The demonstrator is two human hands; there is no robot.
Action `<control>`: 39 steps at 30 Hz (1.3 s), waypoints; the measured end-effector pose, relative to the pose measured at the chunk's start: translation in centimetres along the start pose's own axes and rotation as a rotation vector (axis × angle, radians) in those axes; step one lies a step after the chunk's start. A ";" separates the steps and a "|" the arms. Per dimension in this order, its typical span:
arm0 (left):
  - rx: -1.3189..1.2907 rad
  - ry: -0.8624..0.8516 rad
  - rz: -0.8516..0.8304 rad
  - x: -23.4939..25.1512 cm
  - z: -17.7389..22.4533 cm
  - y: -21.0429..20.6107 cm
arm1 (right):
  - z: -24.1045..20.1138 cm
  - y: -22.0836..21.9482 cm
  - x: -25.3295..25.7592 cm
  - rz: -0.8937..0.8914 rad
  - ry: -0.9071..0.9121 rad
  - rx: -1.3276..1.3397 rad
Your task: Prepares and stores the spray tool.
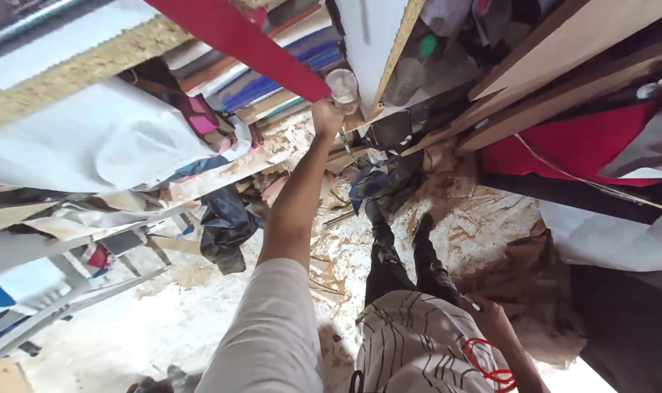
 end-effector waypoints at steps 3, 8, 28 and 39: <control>-0.120 0.064 -0.070 0.6 -2.8 -1.7 | 0.6 -0.7 0.1 -0.028 -0.005 -0.013; -0.246 0.099 0.004 2.4 -3.5 -2.6 | 1.0 -0.5 0.2 -0.008 -0.001 -0.014; -0.057 0.183 -0.053 2.2 -3.4 -3.4 | 1.7 -0.5 0.6 -0.027 -0.007 0.001; -0.017 0.254 -0.090 2.5 -5.3 -3.0 | 1.7 -0.3 0.7 -0.042 -0.002 -0.028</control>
Point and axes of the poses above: each hand's wrist, its own x-axis towards the middle knuckle, its own y-axis out of the back of the hand, z = x × y, the point moved 8 cm from there along x, towards the middle knuckle, and after that the axes turned 4 degrees about -x, right-handed, at the moved point
